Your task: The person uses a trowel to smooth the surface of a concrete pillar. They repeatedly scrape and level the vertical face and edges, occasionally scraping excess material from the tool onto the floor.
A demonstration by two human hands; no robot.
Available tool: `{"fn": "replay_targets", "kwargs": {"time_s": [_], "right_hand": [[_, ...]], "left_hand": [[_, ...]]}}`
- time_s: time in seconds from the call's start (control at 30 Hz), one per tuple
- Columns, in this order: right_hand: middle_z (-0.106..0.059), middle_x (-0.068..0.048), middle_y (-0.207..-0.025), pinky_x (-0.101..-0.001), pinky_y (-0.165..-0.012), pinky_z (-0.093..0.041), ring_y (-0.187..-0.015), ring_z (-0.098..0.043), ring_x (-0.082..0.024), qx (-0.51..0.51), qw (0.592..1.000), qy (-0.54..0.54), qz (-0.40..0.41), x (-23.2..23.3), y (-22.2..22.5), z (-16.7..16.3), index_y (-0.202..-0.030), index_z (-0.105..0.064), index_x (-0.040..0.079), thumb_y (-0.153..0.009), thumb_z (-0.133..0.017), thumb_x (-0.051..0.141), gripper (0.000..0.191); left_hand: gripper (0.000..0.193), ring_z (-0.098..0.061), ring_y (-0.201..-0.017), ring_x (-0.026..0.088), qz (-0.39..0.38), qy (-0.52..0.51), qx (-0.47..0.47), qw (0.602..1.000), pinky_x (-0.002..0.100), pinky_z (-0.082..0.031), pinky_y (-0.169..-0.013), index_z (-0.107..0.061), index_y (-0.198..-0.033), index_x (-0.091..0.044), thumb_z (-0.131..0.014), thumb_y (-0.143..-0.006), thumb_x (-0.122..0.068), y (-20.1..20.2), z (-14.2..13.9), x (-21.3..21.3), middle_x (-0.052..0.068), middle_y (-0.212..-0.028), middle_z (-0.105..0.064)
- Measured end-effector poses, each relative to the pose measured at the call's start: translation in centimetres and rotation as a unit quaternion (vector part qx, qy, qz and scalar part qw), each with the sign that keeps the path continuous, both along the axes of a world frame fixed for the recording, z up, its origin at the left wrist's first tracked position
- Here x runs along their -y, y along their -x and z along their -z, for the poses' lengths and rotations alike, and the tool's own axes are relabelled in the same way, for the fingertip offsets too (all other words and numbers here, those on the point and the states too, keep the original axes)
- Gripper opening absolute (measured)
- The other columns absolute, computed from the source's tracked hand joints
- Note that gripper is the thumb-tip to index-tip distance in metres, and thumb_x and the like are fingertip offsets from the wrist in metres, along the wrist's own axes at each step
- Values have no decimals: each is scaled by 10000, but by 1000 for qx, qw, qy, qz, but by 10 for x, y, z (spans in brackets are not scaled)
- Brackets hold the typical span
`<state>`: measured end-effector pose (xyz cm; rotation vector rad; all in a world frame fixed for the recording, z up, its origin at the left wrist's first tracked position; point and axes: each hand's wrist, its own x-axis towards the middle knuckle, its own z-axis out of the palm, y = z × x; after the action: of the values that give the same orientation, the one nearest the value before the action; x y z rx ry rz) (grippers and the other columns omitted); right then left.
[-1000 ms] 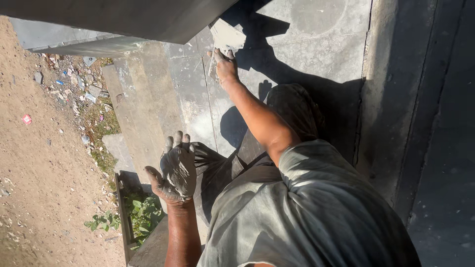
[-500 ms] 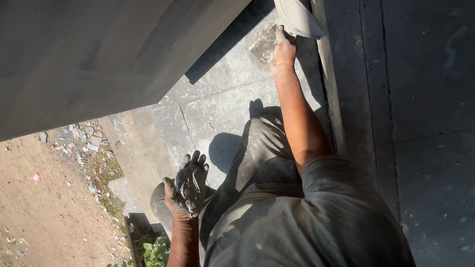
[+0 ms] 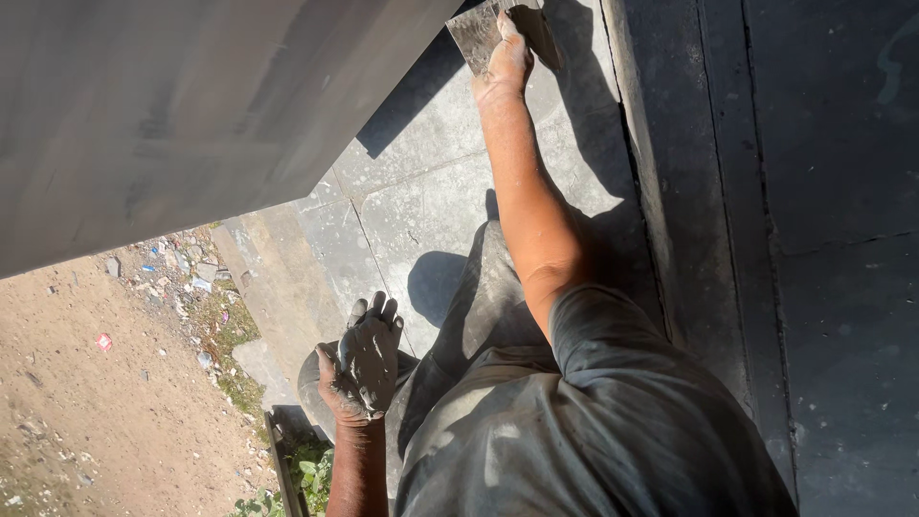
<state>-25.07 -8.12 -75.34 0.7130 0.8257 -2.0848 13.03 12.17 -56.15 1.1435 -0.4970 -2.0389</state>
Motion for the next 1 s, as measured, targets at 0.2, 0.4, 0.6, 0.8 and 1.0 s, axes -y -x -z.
{"fn": "replay_targets", "kwargs": {"time_s": [0.2,0.4,0.6,0.8,1.0], "right_hand": [[-703,-104,-1143,-427,-916,-521,-1025,-685,-251,1,997,42,-57,-4,3,9,-1225,-629,39,-928,-635,224,350],[-676,-71,-1027,-294,-768,-528,-882,-644,-152,52,995,43,-71,-18,3,-4,-1237,-620,50,-996,-647,219,296],[-664,-5,-841,-213,-476,-432,-637,-602,-85,-14,972,216,-87,-17,-5,-62,-1213,-627,108,-1016,-602,229,232],[-676,25,-991,-247,-776,-506,-852,-632,-68,-288,865,366,-186,-47,-5,-192,-1227,-651,74,-1119,-626,175,150],[-638,17,-1007,-300,-932,-532,-904,-577,-88,-388,723,283,-497,-151,-81,-212,-1358,-646,-16,-1013,-716,92,369]], "left_hand": [[921,-337,-1508,380,4,-1,-7,1000,499,-189,-1269,-344,-1566,-15,-474,-946,-683,-2,3,-3,235,-1641,-333],[881,-346,-1507,381,13,-14,-24,1000,495,-200,-1277,-372,-1541,-16,-501,-951,-657,3,2,0,227,-1624,-360],[899,-368,-1461,418,-15,-10,-74,997,514,-270,-1235,-393,-1510,54,-551,-950,-631,7,0,7,280,-1588,-382],[999,-323,-1499,430,-8,41,-133,990,514,-258,-1248,-294,-1552,59,-578,-926,-665,4,-20,18,275,-1614,-315],[1290,-159,-1632,378,-95,191,-267,940,494,-177,-1340,4,-1656,32,-588,-857,-790,20,-63,72,261,-1744,-109]]}}
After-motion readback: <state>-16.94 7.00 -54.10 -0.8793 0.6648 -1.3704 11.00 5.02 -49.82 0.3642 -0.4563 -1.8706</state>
